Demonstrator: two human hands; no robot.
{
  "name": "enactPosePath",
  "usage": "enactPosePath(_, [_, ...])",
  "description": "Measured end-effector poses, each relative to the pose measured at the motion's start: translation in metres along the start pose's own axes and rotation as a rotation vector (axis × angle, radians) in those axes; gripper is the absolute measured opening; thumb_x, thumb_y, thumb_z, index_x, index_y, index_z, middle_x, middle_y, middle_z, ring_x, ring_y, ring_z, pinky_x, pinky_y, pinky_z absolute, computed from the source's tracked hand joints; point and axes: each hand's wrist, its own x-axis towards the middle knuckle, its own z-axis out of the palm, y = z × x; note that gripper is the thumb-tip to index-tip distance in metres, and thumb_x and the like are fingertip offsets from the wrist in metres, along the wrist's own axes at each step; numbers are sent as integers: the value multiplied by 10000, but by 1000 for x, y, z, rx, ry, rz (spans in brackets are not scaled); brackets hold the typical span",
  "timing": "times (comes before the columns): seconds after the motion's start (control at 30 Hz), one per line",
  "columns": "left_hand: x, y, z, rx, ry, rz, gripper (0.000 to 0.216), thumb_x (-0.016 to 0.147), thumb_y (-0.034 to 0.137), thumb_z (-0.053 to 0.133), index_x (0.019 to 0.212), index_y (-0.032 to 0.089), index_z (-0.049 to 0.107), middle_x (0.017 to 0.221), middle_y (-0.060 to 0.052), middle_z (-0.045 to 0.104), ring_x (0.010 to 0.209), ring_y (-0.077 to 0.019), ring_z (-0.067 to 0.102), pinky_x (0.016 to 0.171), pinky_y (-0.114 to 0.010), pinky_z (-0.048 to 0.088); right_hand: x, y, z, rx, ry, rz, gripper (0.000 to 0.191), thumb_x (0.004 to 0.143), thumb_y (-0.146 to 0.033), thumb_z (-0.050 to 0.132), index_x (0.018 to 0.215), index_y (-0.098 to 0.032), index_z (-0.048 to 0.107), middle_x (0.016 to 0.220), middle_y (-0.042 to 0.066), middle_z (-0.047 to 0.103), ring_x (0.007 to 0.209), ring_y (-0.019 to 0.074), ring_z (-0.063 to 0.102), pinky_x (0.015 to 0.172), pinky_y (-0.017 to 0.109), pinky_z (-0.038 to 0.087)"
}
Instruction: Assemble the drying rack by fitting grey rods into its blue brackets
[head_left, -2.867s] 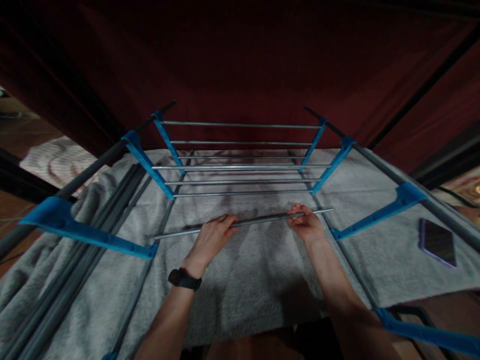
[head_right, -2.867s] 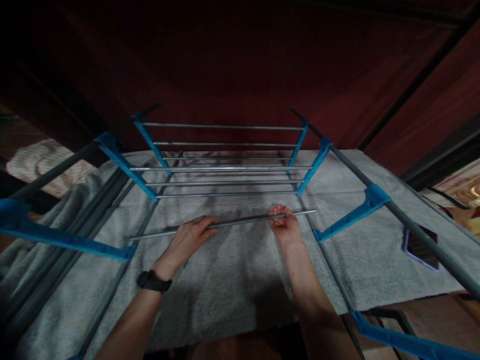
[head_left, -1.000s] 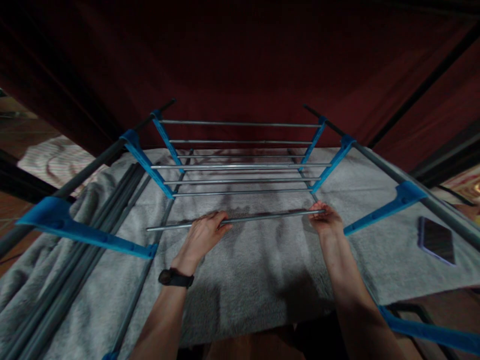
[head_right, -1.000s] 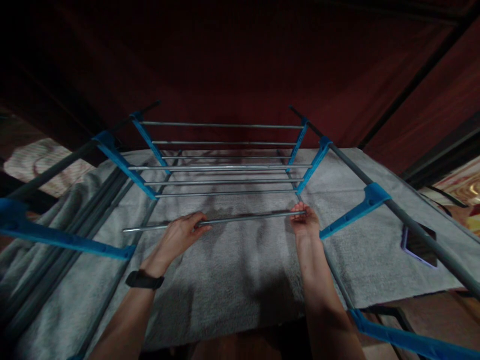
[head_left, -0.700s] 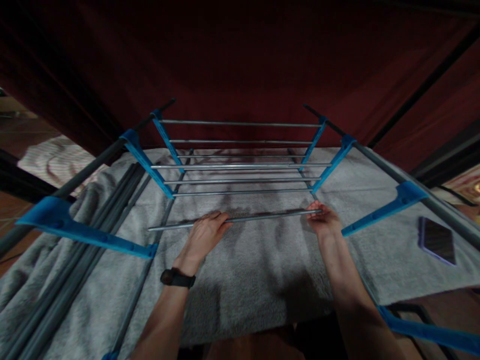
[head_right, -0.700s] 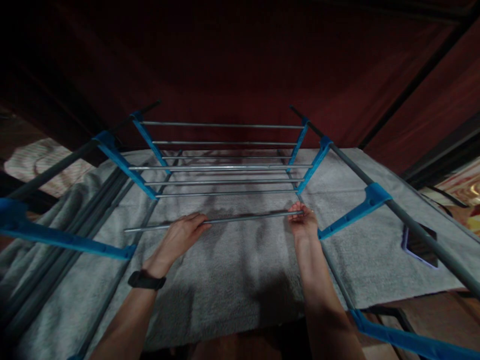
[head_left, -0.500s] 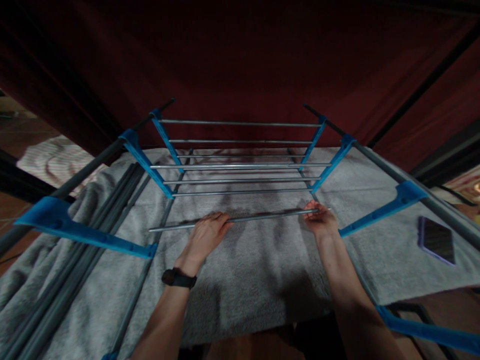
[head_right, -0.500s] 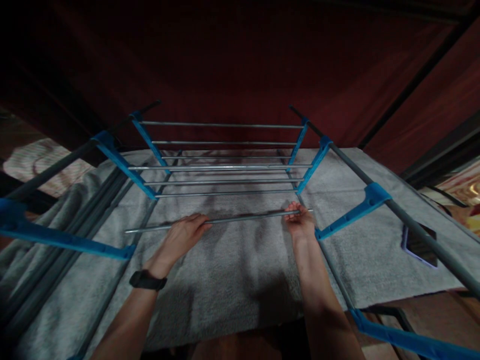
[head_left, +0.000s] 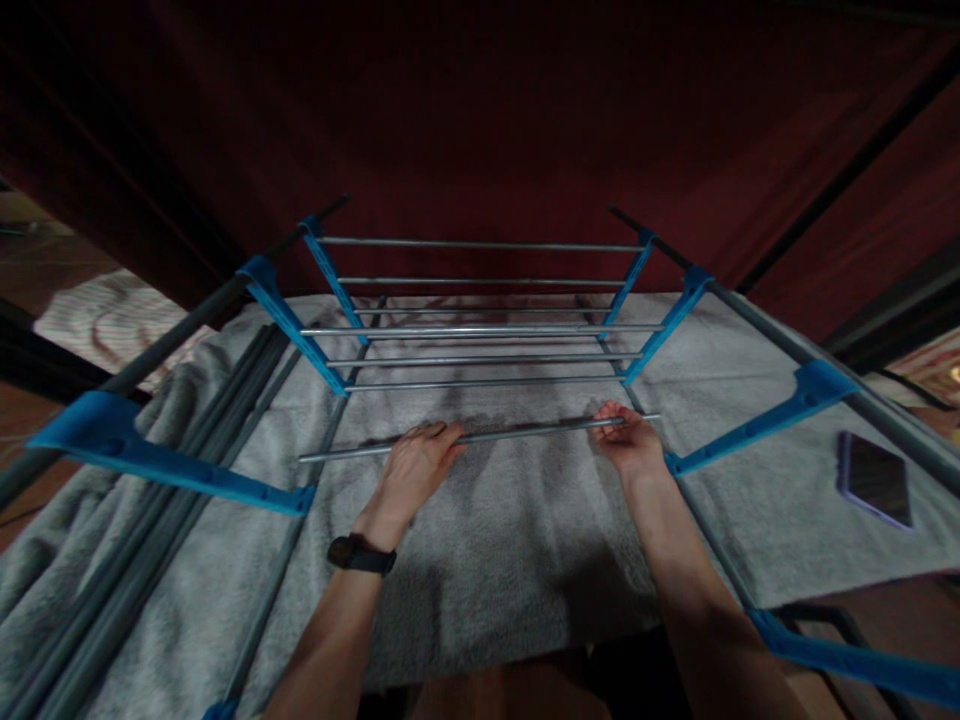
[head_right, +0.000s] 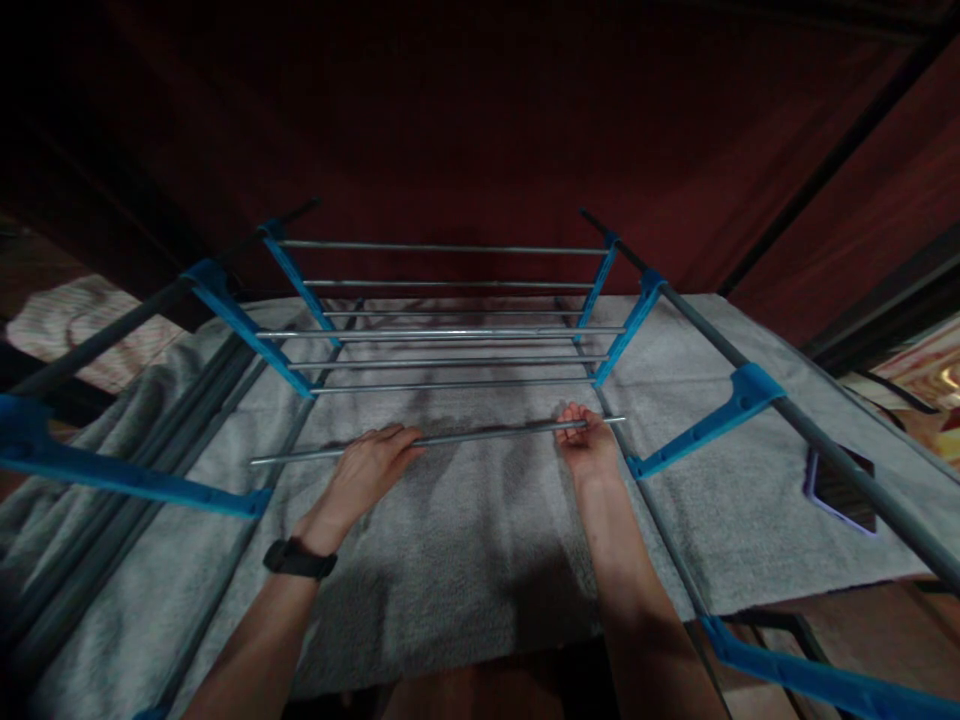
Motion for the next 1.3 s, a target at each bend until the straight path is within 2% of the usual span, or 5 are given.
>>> enactPosePath(0.27, [0, 1, 5, 17, 5, -1, 278, 1058, 324, 517, 1222, 235, 723, 1019, -59, 759, 950, -220, 720, 904, -326, 512, -1, 7, 3, -50, -5, 25, 230, 922, -62, 440, 829, -225, 572, 682, -36, 666, 569, 92, 649, 559, 214, 580])
enactPosePath(0.47, [-1, 3, 3, -11, -26, -37, 278, 1052, 309, 521, 1234, 217, 710, 1085, -76, 768, 1009, -236, 723, 916, -331, 518, -8, 18, 6, -210, -100, 99, 230, 878, -13, 491, 880, -214, 603, 764, -11, 724, 638, 115, 690, 587, 238, 603])
enactPosePath(0.67, [-1, -2, -2, -31, -40, -87, 252, 1013, 246, 561, 1221, 220, 701, 1114, -86, 761, 1024, -245, 722, 909, -339, 528, -10, 22, 6, -265, -152, 94, 209, 918, -24, 517, 894, -205, 619, 780, 3, 753, 683, 131, 717, 648, 265, 633])
enactPosePath(1.0, [-2, -11, -10, 18, -39, -157, 175, 1003, 241, 567, 1100, 219, 710, 1103, -66, 770, 1012, -253, 727, 881, -339, 513, -9, 14, 6, -245, -70, 49, 192, 992, -96, 514, 888, -209, 628, 705, -44, 711, 616, 88, 682, 624, 217, 605])
enactPosePath(1.3, [-3, -17, -15, 80, -5, -218, 210, 992, 243, 560, 1113, 193, 724, 1119, -102, 778, 1062, -294, 727, 978, -413, 484, -11, 4, 7, -185, 0, 46, 204, 1001, -103, 505, 857, -209, 603, 678, -68, 669, 602, 76, 662, 596, 210, 584])
